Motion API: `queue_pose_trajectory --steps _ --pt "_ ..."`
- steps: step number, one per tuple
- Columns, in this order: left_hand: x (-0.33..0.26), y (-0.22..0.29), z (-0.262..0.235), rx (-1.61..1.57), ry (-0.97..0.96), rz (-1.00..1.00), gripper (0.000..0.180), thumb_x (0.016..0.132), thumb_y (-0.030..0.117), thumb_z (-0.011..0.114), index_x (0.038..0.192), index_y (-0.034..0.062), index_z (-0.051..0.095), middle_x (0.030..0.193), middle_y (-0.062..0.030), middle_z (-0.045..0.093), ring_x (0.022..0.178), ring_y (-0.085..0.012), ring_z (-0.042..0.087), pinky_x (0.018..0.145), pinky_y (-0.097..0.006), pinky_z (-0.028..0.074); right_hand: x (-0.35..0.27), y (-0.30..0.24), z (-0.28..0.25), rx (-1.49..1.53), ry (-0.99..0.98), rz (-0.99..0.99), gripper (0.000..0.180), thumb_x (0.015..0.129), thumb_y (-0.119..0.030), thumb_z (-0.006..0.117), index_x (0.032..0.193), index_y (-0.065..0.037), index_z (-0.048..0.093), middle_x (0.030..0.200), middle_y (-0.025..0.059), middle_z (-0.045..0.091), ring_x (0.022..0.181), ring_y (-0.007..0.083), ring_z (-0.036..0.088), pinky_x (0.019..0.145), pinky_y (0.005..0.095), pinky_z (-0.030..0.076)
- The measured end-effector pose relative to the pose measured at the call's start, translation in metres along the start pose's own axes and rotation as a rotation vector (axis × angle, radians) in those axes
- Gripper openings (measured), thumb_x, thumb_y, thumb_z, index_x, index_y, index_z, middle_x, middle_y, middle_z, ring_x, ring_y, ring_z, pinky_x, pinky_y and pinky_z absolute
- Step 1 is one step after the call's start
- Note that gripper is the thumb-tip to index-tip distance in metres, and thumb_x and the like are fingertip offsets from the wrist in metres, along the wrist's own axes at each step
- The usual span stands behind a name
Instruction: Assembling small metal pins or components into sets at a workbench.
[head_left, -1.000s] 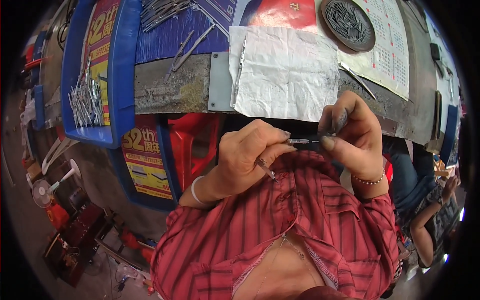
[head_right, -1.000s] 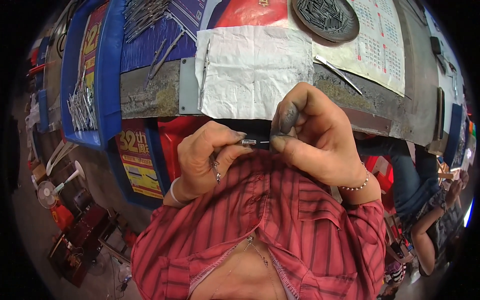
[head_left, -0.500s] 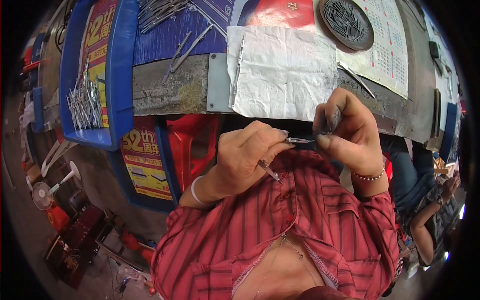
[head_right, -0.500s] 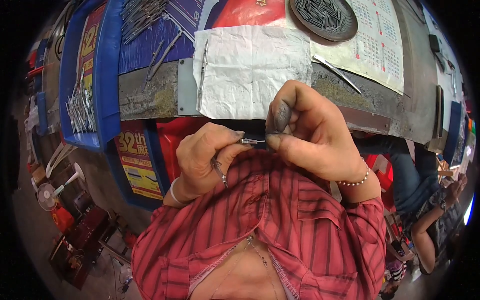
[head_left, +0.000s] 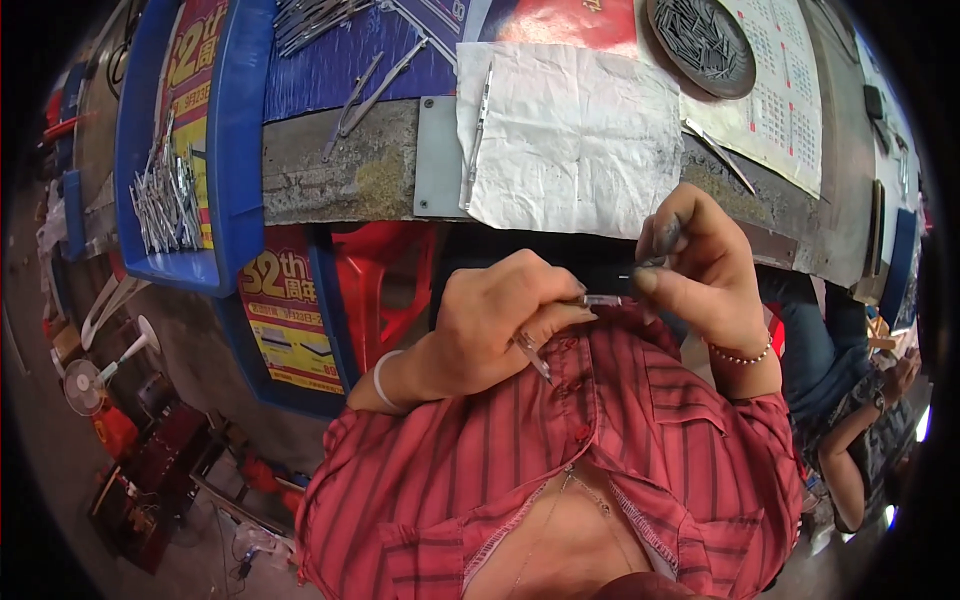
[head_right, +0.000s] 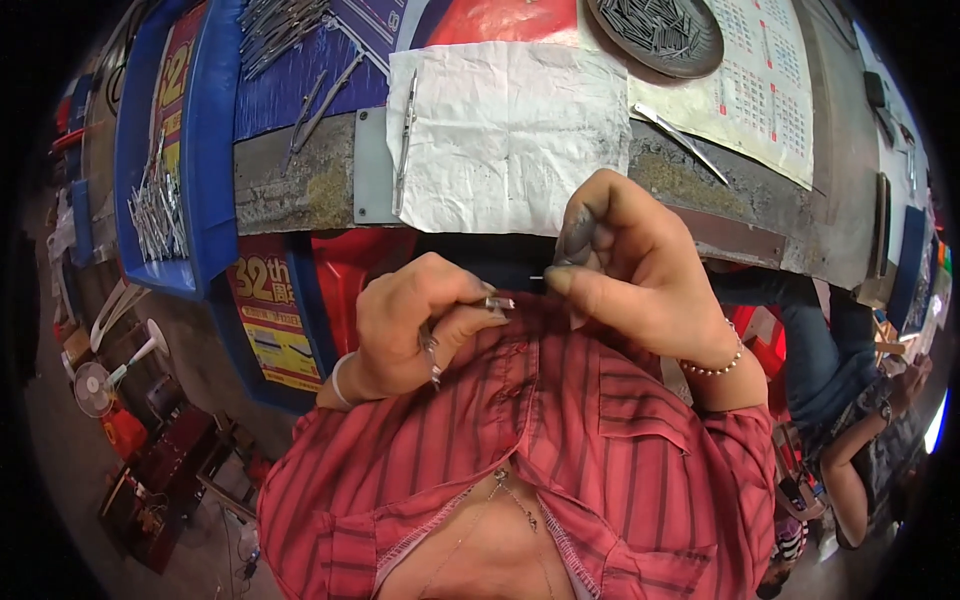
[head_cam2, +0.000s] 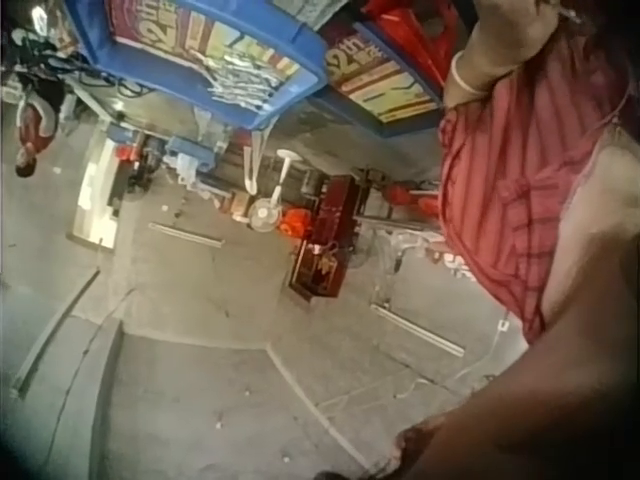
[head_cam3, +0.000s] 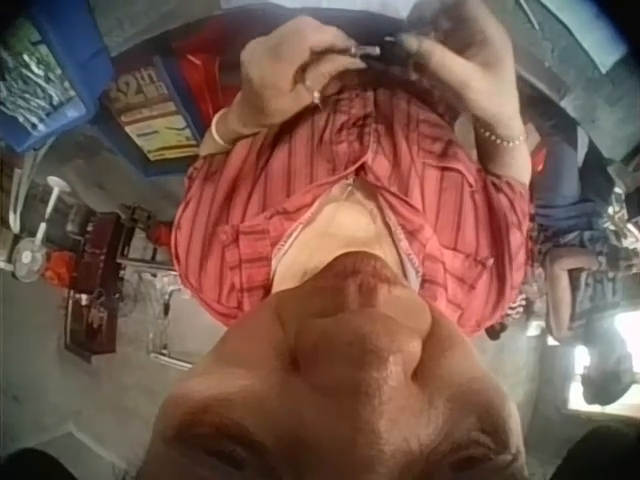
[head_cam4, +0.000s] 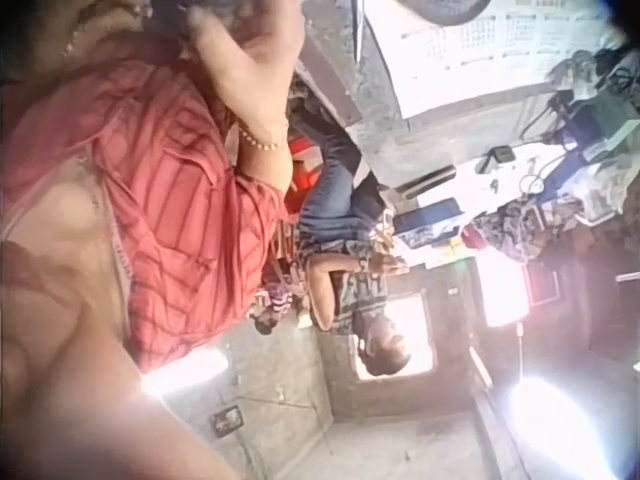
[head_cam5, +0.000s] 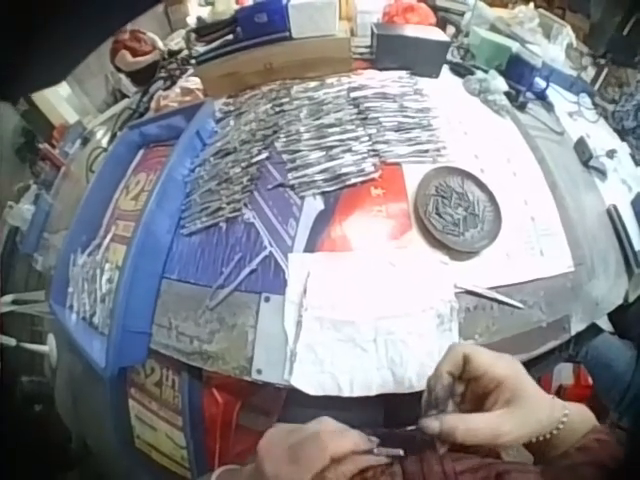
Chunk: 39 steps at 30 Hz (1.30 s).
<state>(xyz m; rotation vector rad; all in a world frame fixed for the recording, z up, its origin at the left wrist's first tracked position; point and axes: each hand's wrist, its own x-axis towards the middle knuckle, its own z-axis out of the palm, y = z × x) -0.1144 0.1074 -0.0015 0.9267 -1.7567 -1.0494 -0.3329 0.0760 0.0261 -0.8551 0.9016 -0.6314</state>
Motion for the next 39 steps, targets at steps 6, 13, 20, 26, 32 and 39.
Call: queue_pose_trajectory --steps 6,13,20,26,32,39 --pt "0.006 0.009 0.009 -0.176 -0.049 -0.286 0.016 0.080 -0.001 0.066 0.095 -0.0018 0.059 0.077 -0.0093 0.059 0.059 -0.0139 0.059 0.050 -0.026 0.045 0.001 0.007 0.009 -0.040 -0.031 -0.027 0.018 0.082 0.005 0.059 0.095 -0.001 0.048 0.084 -0.0004 0.049 0.073 0.0028 0.048 0.060 0.0180 0.040" --pt "0.008 0.005 0.014 -0.085 -0.018 -0.200 0.014 0.081 0.000 0.065 0.092 -0.0016 0.055 0.069 -0.0031 0.055 0.050 -0.0047 0.048 0.045 -0.021 0.038 -0.003 0.009 0.007 0.019 -0.055 0.032 0.021 0.085 0.001 0.059 0.104 0.001 0.051 0.090 0.0017 0.055 0.073 0.0043 0.051 0.065 0.0194 0.043" --pt "0.004 -0.001 0.030 -0.792 0.057 -0.513 0.013 0.091 0.009 0.059 0.096 -0.0012 0.052 0.071 0.0047 0.052 0.058 0.0031 0.040 0.048 -0.015 0.031 0.004 0.029 0.009 -0.509 0.094 -0.707 0.018 0.076 0.000 0.069 0.092 0.003 0.061 0.080 0.0143 0.060 0.073 0.0232 0.059 0.064 0.0281 0.045" --pt "0.003 0.000 0.026 -0.551 0.042 -0.454 0.013 0.086 0.004 0.065 0.095 -0.0003 0.056 0.069 0.0025 0.052 0.057 0.0017 0.041 0.047 -0.017 0.032 -0.002 0.031 0.011 -0.037 0.151 -0.489 0.010 0.086 0.001 0.058 0.091 0.001 0.049 0.081 0.0115 0.058 0.065 0.0103 0.050 0.057 0.0223 0.040" --pt "0.004 -0.002 0.026 -0.143 0.058 -0.166 0.016 0.080 0.005 0.071 0.090 0.0004 0.060 0.074 -0.0021 0.062 0.051 -0.0019 0.045 0.047 -0.018 0.035 0.001 0.022 0.011 0.227 0.062 -0.305 0.011 0.090 -0.005 0.057 0.094 0.001 0.048 0.085 0.0096 0.058 0.063 0.0073 0.049 0.055 0.0199 0.040" --pt "0.004 -0.003 0.023 -0.071 0.052 -0.120 0.018 0.077 0.006 0.074 0.089 0.0016 0.061 0.075 -0.0050 0.062 0.049 -0.0049 0.048 0.045 -0.020 0.036 0.003 0.023 0.012 0.263 0.033 -0.286 0.013 0.090 -0.007 0.058 0.094 0.001 0.049 0.084 0.0084 0.058 0.064 0.0069 0.049 0.056 0.0196 0.040"
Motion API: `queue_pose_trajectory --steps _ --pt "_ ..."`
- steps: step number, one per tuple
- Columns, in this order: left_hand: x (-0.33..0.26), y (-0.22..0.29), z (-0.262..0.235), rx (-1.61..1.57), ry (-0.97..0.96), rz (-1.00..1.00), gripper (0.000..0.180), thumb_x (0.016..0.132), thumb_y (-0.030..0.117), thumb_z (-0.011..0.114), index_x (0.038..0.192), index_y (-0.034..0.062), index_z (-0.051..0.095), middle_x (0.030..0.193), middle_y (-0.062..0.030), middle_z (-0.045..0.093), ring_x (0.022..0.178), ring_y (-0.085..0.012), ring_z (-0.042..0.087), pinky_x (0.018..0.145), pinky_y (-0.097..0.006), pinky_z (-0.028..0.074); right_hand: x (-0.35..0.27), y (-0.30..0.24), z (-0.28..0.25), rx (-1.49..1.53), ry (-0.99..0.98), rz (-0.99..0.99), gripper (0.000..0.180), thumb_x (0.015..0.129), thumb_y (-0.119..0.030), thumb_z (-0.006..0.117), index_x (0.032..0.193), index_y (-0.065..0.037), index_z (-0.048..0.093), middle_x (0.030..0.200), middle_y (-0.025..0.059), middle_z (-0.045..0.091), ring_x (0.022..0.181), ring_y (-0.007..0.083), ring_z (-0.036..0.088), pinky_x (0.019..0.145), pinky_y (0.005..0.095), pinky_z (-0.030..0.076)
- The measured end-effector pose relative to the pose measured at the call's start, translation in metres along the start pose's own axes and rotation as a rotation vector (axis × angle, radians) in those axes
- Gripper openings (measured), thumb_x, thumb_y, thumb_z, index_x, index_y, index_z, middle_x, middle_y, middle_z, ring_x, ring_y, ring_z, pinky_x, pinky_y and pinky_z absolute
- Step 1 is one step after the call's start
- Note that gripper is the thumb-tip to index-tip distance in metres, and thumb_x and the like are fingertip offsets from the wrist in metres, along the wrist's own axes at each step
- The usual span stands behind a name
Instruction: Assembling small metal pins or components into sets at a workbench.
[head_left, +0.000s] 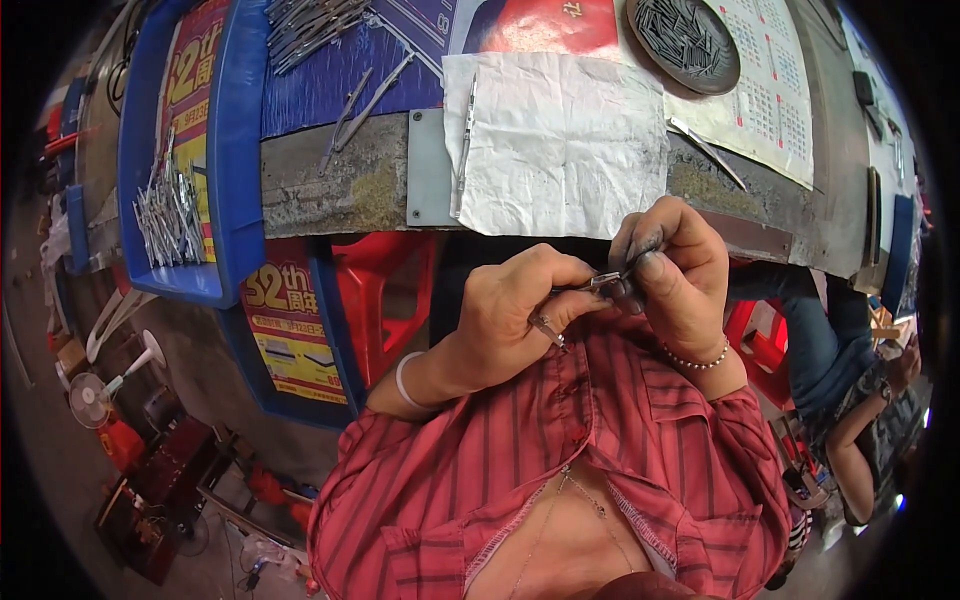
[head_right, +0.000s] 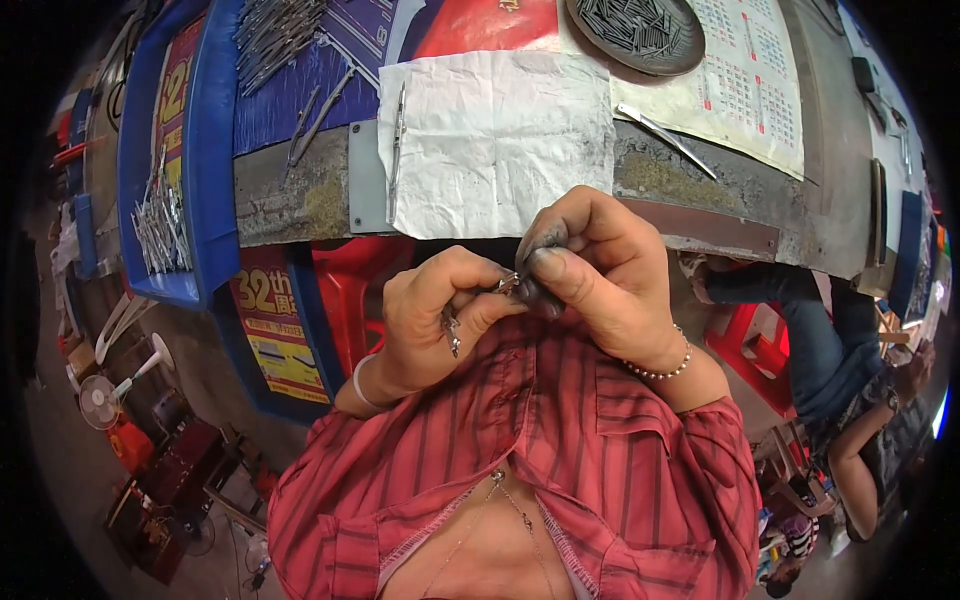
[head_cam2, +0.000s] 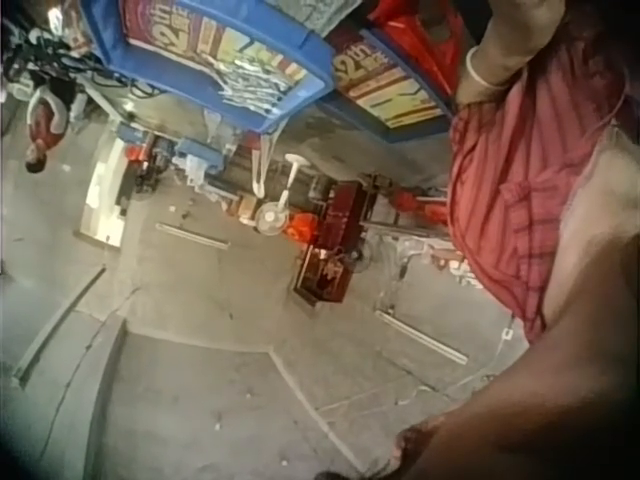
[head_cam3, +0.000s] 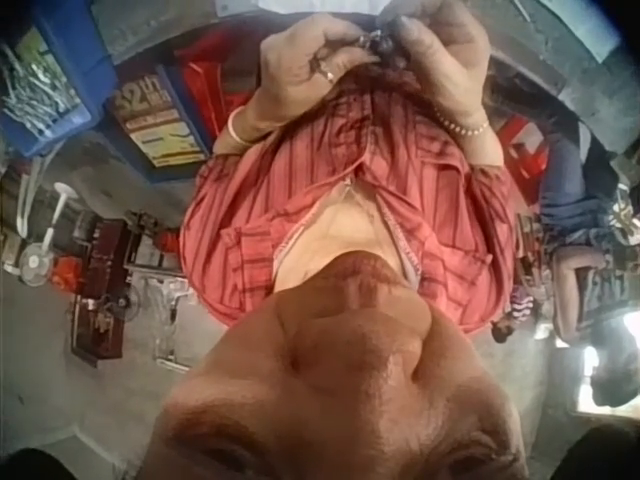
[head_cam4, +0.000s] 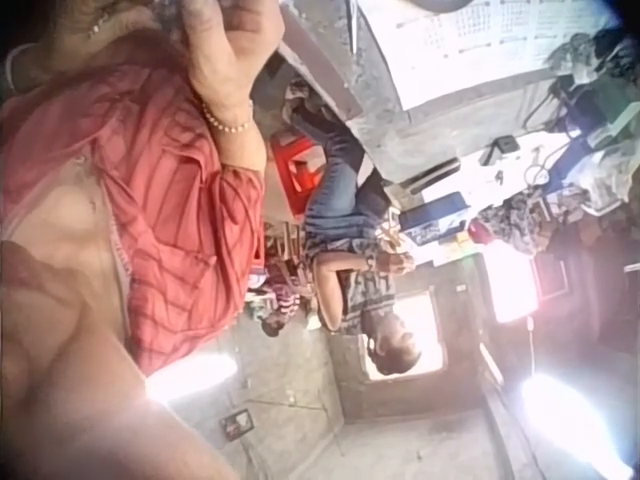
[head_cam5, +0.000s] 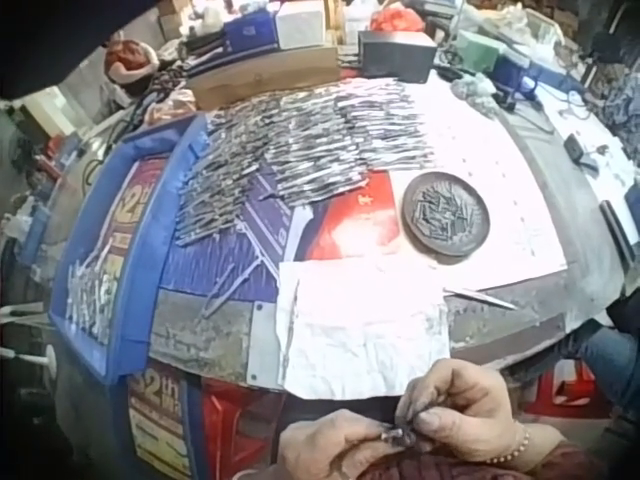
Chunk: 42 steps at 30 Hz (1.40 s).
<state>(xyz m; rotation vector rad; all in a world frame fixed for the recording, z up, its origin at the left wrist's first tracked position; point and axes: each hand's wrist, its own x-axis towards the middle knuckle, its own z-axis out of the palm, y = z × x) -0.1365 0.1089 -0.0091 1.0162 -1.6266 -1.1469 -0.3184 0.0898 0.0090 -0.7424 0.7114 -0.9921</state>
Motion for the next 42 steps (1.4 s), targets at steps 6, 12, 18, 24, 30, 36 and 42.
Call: queue_pose_trajectory --steps 6,12,18,24,30,36,42 --pt "-0.001 -0.002 0.000 0.003 0.000 0.010 0.019 0.077 0.005 0.074 0.089 0.0009 0.060 0.074 -0.0054 0.062 0.049 -0.0057 0.050 0.045 -0.020 0.038 0.000 -0.001 0.003 -0.003 0.021 0.021 0.013 0.091 -0.010 0.057 0.094 0.000 0.049 0.083 0.0067 0.056 0.063 0.0062 0.048 0.055 0.0193 0.039" --pt "-0.001 -0.002 -0.001 0.014 0.000 0.035 0.020 0.076 0.005 0.074 0.089 0.0011 0.060 0.072 -0.0055 0.061 0.049 -0.0067 0.050 0.045 -0.021 0.038 0.000 0.001 0.002 0.015 0.041 0.070 0.013 0.091 -0.010 0.057 0.094 -0.001 0.049 0.082 0.0060 0.056 0.062 0.0056 0.047 0.054 0.0190 0.038" --pt "0.001 0.000 -0.001 -0.013 -0.010 0.041 0.022 0.075 0.006 0.075 0.090 0.0015 0.059 0.070 -0.0050 0.059 0.048 -0.0069 0.048 0.045 -0.021 0.037 0.000 0.003 0.006 0.030 0.041 0.076 0.014 0.091 -0.012 0.057 0.093 -0.001 0.048 0.081 0.0060 0.056 0.062 0.0061 0.048 0.054 0.0192 0.039" --pt "0.002 0.001 -0.003 -0.010 -0.023 0.041 0.022 0.075 0.006 0.075 0.089 0.0014 0.059 0.068 -0.0039 0.058 0.047 -0.0060 0.045 0.043 -0.021 0.035 -0.002 0.004 0.003 0.037 0.055 -0.005 0.016 0.092 -0.014 0.057 0.095 -0.001 0.048 0.081 0.0086 0.057 0.063 0.0069 0.049 0.055 0.0201 0.040" --pt "0.002 0.001 -0.003 -0.006 -0.026 0.029 0.022 0.075 0.006 0.076 0.088 0.0016 0.059 0.067 -0.0037 0.057 0.046 -0.0062 0.044 0.043 -0.022 0.034 -0.002 0.001 0.004 -0.038 0.041 -0.031 0.016 0.092 -0.013 0.057 0.095 0.000 0.047 0.082 0.0093 0.057 0.062 0.0069 0.048 0.055 0.0200 0.040" --pt "0.002 0.003 -0.003 -0.007 -0.026 0.022 0.022 0.074 0.006 0.076 0.088 0.0020 0.059 0.067 -0.0047 0.057 0.047 -0.0072 0.046 0.043 -0.022 0.035 -0.003 0.000 0.004 -0.078 0.055 -0.016 0.014 0.092 -0.010 0.056 0.095 0.000 0.047 0.082 0.0081 0.057 0.063 0.0062 0.048 0.055 0.0196 0.040" --pt "-0.005 0.002 0.000 0.113 0.001 0.071 0.023 0.073 0.002 0.075 0.088 0.0022 0.058 0.067 -0.0077 0.057 0.049 -0.0160 0.054 0.043 -0.028 0.039 -0.010 -0.002 0.006 -0.258 0.082 0.005 0.012 0.091 -0.007 0.057 0.095 0.001 0.048 0.082 0.0048 0.056 0.064 0.0050 0.048 0.057 0.0190 0.040"
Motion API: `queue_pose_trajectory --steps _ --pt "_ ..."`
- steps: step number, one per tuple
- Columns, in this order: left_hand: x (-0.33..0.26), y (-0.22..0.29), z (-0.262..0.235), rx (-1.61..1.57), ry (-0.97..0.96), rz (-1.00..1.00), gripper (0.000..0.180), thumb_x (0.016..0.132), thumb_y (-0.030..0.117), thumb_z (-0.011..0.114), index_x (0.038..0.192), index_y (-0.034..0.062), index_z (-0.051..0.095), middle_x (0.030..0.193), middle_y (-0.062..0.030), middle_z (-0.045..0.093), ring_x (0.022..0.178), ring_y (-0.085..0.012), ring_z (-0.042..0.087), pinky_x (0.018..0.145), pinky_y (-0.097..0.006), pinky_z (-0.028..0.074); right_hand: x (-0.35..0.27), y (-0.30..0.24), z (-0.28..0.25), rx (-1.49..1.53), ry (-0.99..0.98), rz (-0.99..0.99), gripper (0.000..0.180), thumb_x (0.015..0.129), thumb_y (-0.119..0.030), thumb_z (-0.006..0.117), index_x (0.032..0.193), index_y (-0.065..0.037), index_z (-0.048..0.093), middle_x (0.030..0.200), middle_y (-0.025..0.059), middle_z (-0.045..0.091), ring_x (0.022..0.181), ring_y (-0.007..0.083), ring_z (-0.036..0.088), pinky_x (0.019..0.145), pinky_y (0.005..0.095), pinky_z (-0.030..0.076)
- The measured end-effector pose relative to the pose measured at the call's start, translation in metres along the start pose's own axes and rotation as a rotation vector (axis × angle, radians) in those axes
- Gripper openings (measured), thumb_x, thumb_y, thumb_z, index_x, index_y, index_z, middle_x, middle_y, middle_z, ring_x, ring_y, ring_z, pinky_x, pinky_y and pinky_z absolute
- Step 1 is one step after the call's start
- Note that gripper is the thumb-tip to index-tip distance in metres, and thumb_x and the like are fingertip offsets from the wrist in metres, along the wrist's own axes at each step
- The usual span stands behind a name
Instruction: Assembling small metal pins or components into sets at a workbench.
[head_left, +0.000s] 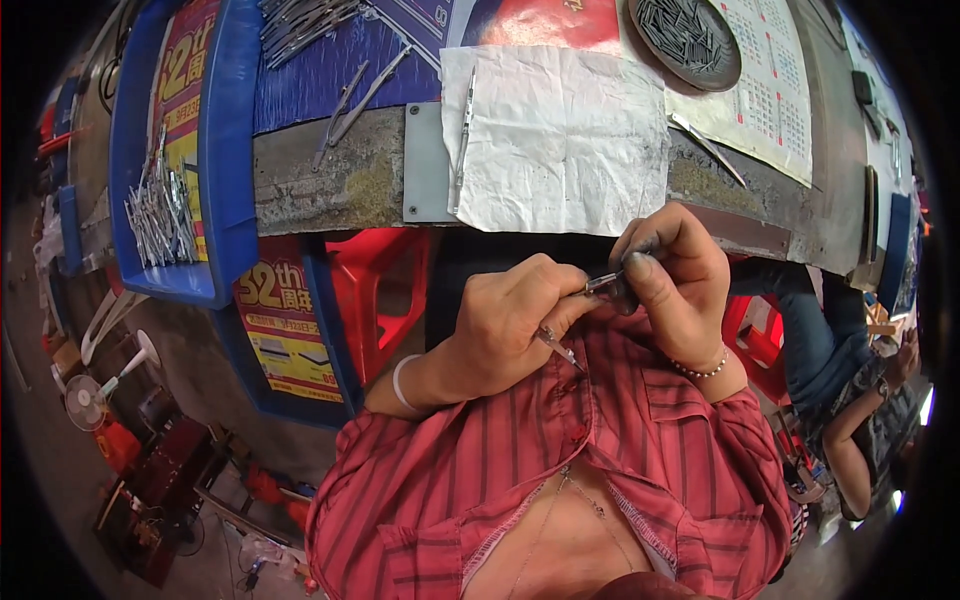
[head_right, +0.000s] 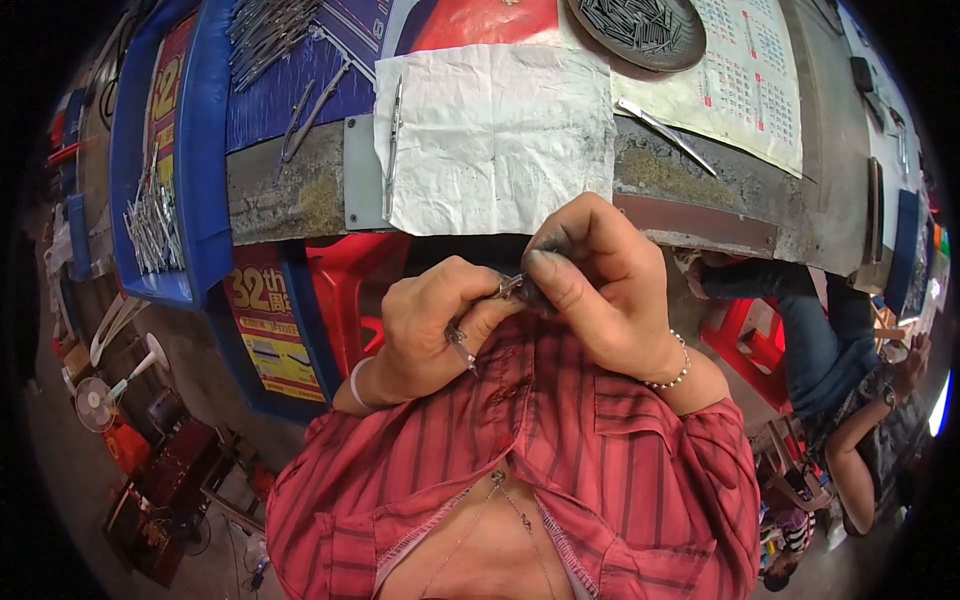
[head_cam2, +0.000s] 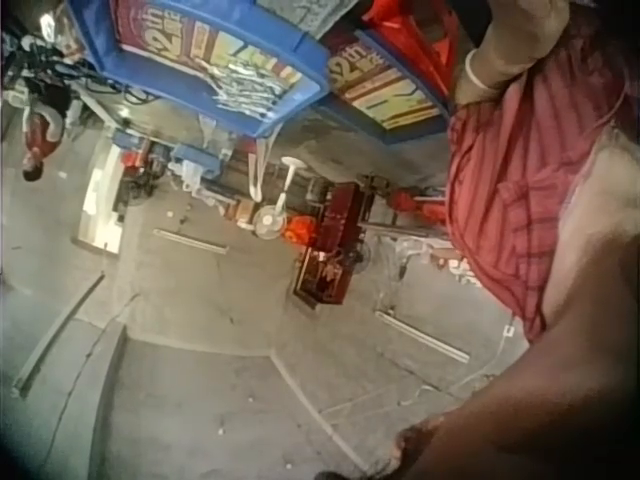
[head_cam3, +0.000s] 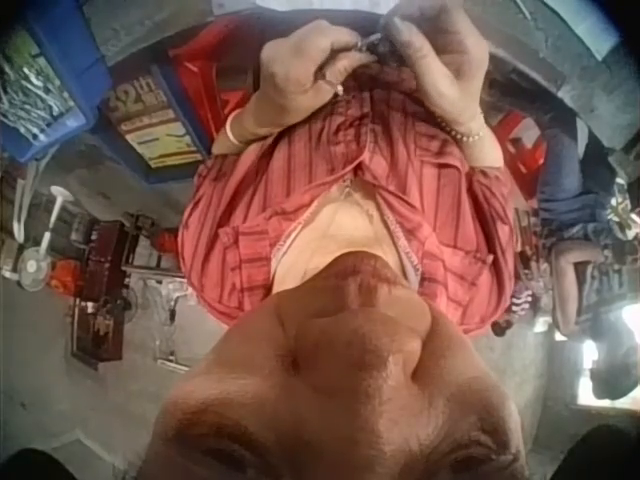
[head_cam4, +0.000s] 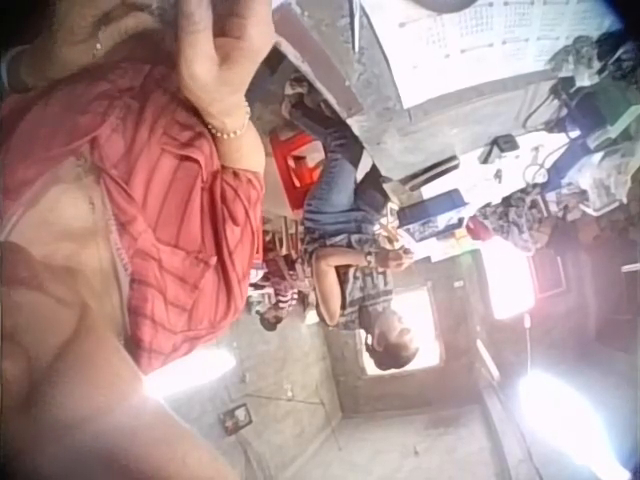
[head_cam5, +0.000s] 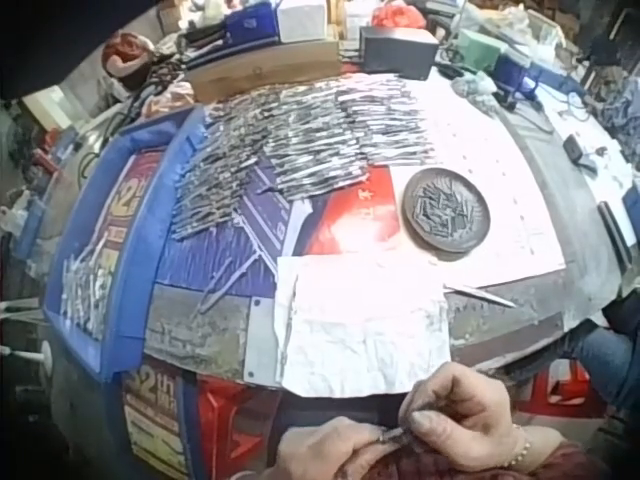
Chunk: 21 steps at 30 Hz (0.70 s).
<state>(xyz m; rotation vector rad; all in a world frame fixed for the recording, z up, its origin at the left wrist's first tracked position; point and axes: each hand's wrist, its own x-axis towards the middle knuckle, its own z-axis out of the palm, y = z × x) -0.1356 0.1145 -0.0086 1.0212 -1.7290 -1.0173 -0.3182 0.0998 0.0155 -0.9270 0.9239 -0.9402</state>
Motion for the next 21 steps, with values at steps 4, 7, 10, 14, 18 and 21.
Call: queue_pose_trajectory --steps 4,7,10,14,18,21 --pt "-0.010 -0.001 0.001 0.202 0.009 0.081 0.025 0.071 -0.002 0.074 0.090 0.0007 0.058 0.067 -0.0091 0.056 0.050 -0.0212 0.055 0.044 -0.030 0.042 -0.008 0.002 0.000 -0.190 0.007 0.023 0.011 0.090 -0.006 0.057 0.093 0.001 0.049 0.081 0.0034 0.055 0.065 0.0047 0.048 0.058 0.0190 0.040" --pt "-0.012 0.002 0.000 0.303 -0.013 0.131 0.028 0.069 -0.003 0.074 0.092 -0.0011 0.058 0.068 -0.0095 0.056 0.051 -0.0226 0.056 0.044 -0.031 0.042 -0.010 0.003 -0.001 -0.122 0.006 0.061 0.010 0.090 -0.006 0.057 0.092 0.000 0.050 0.080 0.0033 0.054 0.065 0.0048 0.048 0.058 0.0191 0.040" --pt "-0.013 0.003 0.002 0.330 -0.019 0.160 0.028 0.070 -0.001 0.073 0.093 -0.0015 0.059 0.069 -0.0099 0.056 0.051 -0.0233 0.056 0.044 -0.032 0.043 -0.011 0.003 -0.003 0.033 -0.005 0.103 0.009 0.090 -0.005 0.056 0.092 0.000 0.049 0.079 0.0034 0.054 0.065 0.0049 0.048 0.058 0.0192 0.040" --pt "-0.008 0.015 -0.006 0.410 -0.145 0.161 0.021 0.075 0.005 0.070 0.095 0.0007 0.061 0.072 -0.0098 0.058 0.057 -0.0247 0.057 0.049 -0.034 0.044 -0.022 -0.003 0.001 -0.239 0.074 -0.001 0.009 0.089 -0.007 0.052 0.089 -0.002 0.044 0.075 0.0102 0.055 0.055 0.0088 0.046 0.050 0.0216 0.038" --pt "-0.013 0.014 0.003 0.515 -0.060 0.115 0.011 0.081 0.007 0.067 0.090 0.0038 0.061 0.075 -0.0110 0.061 0.060 -0.0285 0.059 0.051 -0.036 0.046 -0.018 0.005 -0.002 -0.543 0.055 -0.240 0.009 0.082 -0.001 0.061 0.089 0.000 0.055 0.079 0.0107 0.060 0.065 0.0203 0.060 0.057 0.0284 0.045" --pt "-0.010 0.016 0.012 0.466 -0.068 0.080 0.010 0.080 0.002 0.065 0.087 0.0015 0.059 0.073 -0.0143 0.059 0.060 -0.0324 0.058 0.051 -0.039 0.045 -0.021 0.011 -0.003 -0.447 0.096 -0.327 0.013 0.084 -0.004 0.063 0.090 0.001 0.053 0.069 0.0120 0.057 0.058 0.0242 0.060 0.051 0.0301 0.044"
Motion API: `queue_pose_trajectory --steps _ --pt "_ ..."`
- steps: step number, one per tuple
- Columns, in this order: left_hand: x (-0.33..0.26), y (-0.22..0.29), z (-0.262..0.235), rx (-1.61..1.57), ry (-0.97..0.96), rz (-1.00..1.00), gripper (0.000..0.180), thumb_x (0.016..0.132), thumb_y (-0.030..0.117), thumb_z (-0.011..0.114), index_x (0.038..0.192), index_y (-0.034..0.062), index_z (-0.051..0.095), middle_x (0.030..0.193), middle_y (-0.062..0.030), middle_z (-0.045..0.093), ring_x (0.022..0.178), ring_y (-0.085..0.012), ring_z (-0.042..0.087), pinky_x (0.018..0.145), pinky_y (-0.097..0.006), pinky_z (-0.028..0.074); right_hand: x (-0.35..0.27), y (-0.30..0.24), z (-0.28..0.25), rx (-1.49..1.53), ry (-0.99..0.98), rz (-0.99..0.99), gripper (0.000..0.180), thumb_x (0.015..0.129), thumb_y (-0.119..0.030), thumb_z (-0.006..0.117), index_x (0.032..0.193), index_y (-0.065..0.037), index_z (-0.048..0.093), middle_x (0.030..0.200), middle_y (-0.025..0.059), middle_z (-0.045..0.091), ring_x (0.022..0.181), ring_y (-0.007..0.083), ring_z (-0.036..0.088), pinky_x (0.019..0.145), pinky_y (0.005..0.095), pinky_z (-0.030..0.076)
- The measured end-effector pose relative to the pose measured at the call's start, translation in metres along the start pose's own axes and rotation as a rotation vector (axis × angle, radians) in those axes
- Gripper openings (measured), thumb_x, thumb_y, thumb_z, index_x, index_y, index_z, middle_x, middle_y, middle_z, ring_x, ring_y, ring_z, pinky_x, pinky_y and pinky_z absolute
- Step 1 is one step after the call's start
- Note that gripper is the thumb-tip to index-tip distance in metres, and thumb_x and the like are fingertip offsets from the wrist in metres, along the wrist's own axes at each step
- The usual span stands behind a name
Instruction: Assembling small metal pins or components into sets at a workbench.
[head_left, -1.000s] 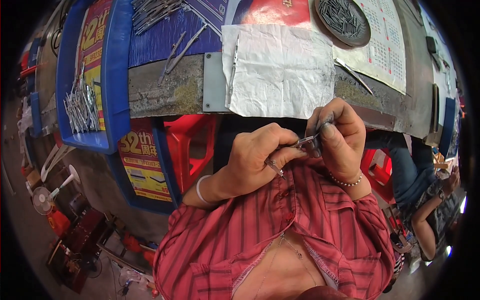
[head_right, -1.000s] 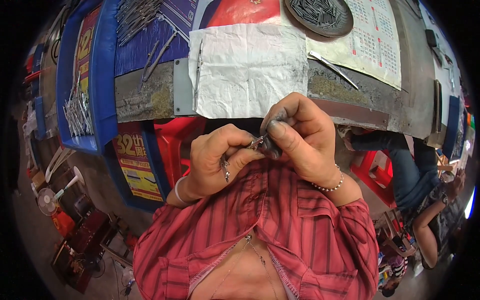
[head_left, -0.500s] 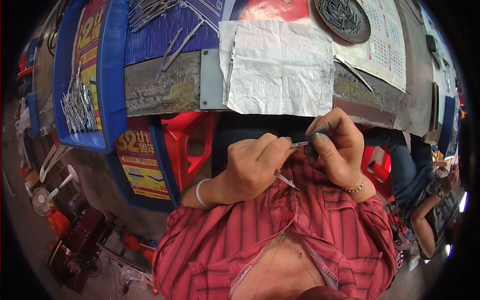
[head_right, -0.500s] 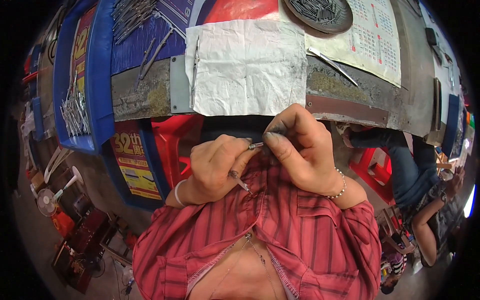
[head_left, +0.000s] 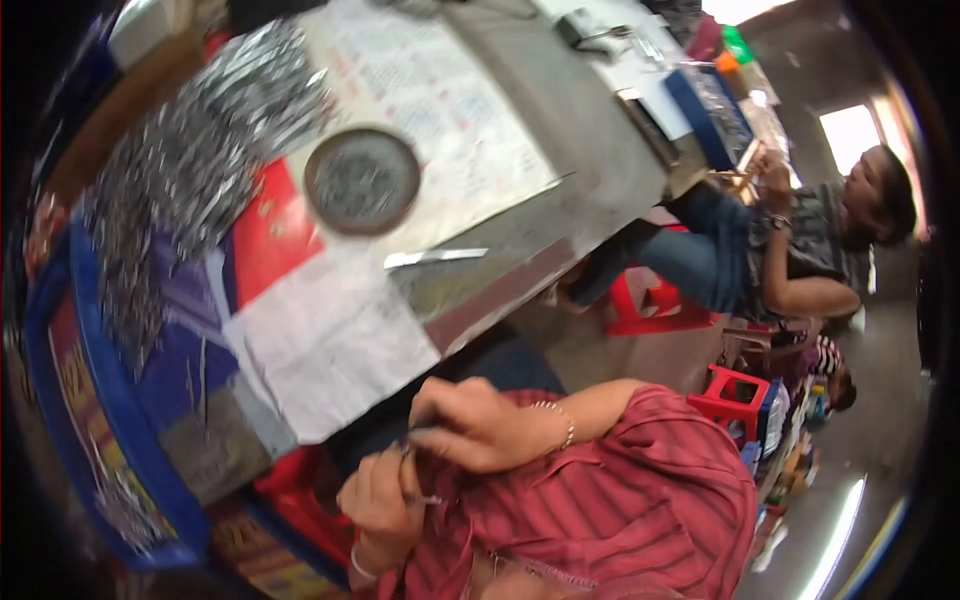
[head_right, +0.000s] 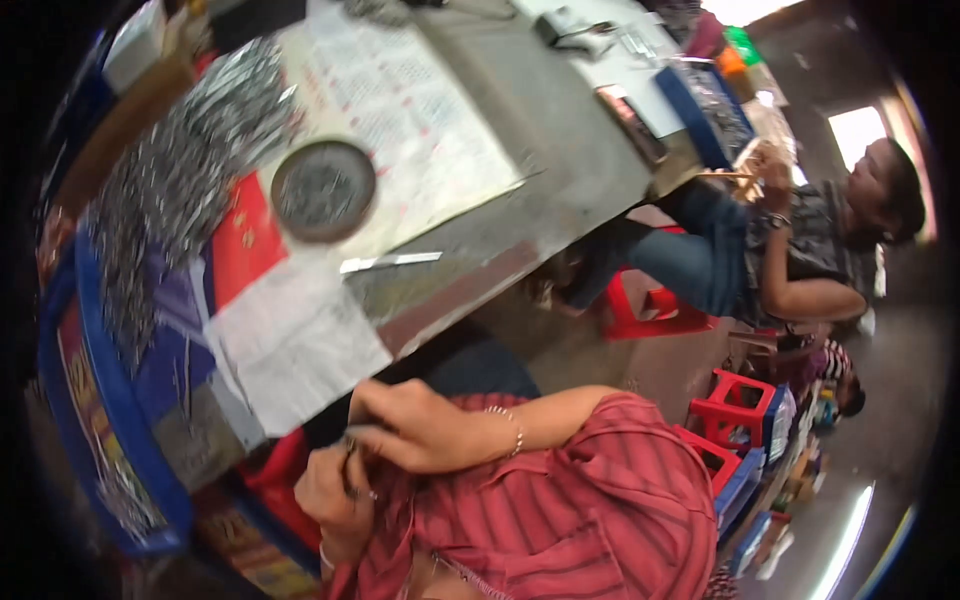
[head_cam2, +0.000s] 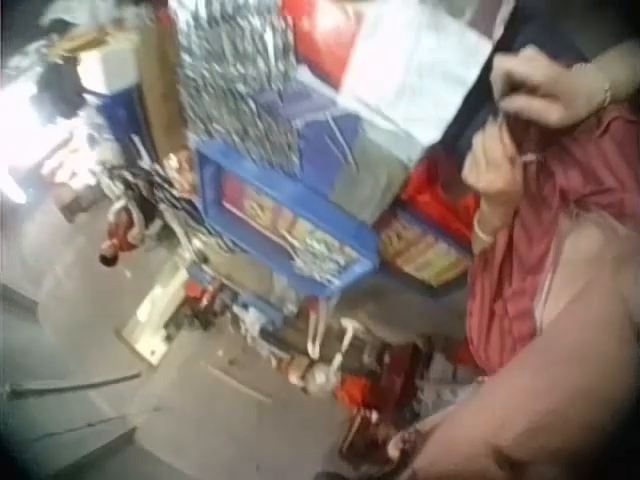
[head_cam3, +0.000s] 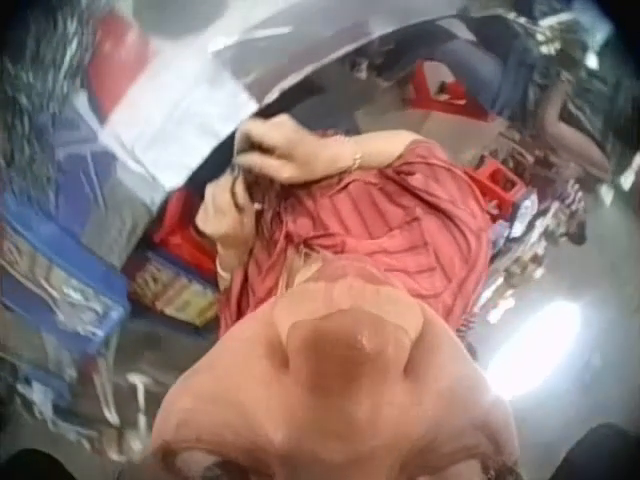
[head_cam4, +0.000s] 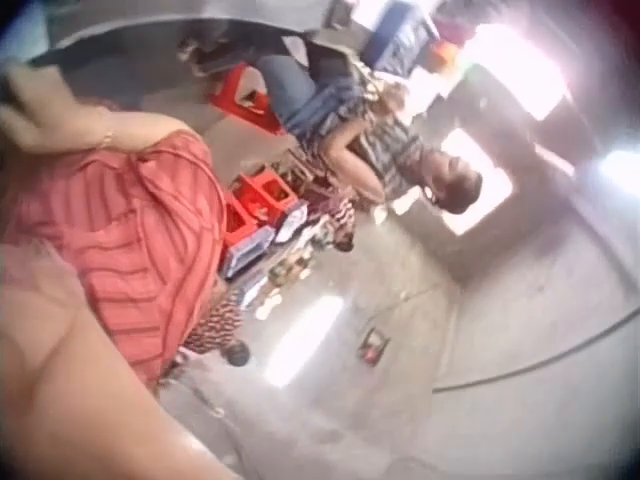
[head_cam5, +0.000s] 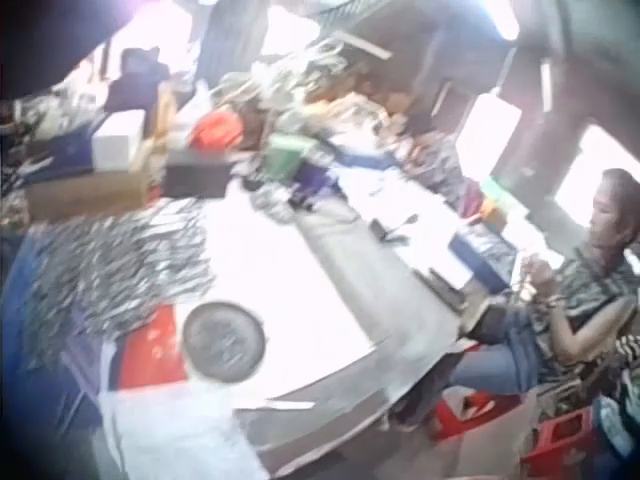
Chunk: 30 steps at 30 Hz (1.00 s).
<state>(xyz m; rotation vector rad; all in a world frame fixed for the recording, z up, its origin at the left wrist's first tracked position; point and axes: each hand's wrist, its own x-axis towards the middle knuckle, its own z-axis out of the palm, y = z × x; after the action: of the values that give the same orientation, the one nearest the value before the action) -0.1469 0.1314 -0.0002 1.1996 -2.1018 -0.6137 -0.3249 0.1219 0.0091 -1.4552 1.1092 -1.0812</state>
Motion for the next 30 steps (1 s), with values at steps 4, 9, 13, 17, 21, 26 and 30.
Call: queue_pose_trajectory --steps 4,9,13,17,21,26,30 --pt "0.002 0.001 -0.003 -0.041 0.015 0.033 0.010 0.080 0.003 0.066 0.086 0.0012 0.058 0.068 -0.0115 0.056 0.053 -0.0293 0.055 0.046 -0.038 0.041 -0.001 -0.008 -0.004 0.047 -0.036 0.067 0.012 0.086 -0.007 0.061 0.090 0.001 0.053 0.071 0.0105 0.058 0.060 0.0196 0.059 0.053 0.0296 0.044" --pt "0.006 0.004 -0.010 -0.099 -0.031 0.007 0.012 0.079 0.003 0.067 0.088 0.0012 0.058 0.068 -0.0122 0.056 0.053 -0.0305 0.055 0.047 -0.038 0.041 -0.001 -0.004 -0.008 0.131 -0.036 0.085 0.014 0.089 -0.010 0.060 0.093 0.001 0.054 0.077 0.0083 0.060 0.066 0.0148 0.058 0.059 0.0271 0.045" --pt "0.007 0.010 -0.013 -0.144 -0.085 -0.077 0.015 0.079 0.004 0.068 0.089 0.0012 0.058 0.068 -0.0124 0.056 0.053 -0.0311 0.055 0.047 -0.038 0.041 0.004 -0.002 -0.011 0.118 -0.020 0.035 0.013 0.088 -0.010 0.060 0.090 0.000 0.052 0.067 0.0076 0.057 0.059 0.0100 0.052 0.053 0.0269 0.042" --pt "0.012 0.009 -0.018 -0.379 -0.181 -0.210 0.021 0.080 0.007 0.069 0.098 0.0026 0.059 0.067 -0.0099 0.057 0.049 -0.0228 0.055 0.045 -0.034 0.043 0.012 -0.007 -0.019 0.208 -0.034 0.275 0.009 0.087 -0.007 0.060 0.090 -0.001 0.054 0.071 0.0035 0.056 0.067 0.0070 0.054 0.058 0.0244 0.044" --pt "0.015 0.004 -0.018 -0.443 -0.146 -0.110 0.025 0.079 0.004 0.068 0.103 0.0020 0.058 0.073 -0.0116 0.062 0.057 -0.0246 0.062 0.050 -0.033 0.047 0.013 -0.008 -0.023 0.275 0.000 0.300 0.007 0.090 -0.006 0.055 0.094 0.000 0.054 0.077 0.0015 0.060 0.067 0.0041 0.055 0.057 0.0188 0.043" --pt "0.011 -0.003 -0.004 -0.328 0.014 -0.006 0.025 0.074 0.001 0.071 0.097 0.0005 0.060 0.070 -0.0099 0.062 0.052 -0.0232 0.060 0.046 -0.032 0.044 0.014 0.002 -0.018 0.284 0.029 0.244 0.010 0.092 -0.007 0.053 0.092 0.002 0.053 0.080 0.0033 0.058 0.065 0.0048 0.051 0.059 0.0182 0.041" --pt "0.007 -0.005 -0.005 -0.218 -0.015 0.016 0.027 0.073 0.001 0.071 0.097 -0.0009 0.059 0.066 -0.0086 0.059 0.050 -0.0221 0.058 0.045 -0.032 0.042 0.015 0.004 -0.012 0.293 0.002 0.272 0.010 0.092 -0.007 0.053 0.093 0.003 0.052 0.081 0.0030 0.056 0.068 0.0043 0.050 0.060 0.0181 0.040"
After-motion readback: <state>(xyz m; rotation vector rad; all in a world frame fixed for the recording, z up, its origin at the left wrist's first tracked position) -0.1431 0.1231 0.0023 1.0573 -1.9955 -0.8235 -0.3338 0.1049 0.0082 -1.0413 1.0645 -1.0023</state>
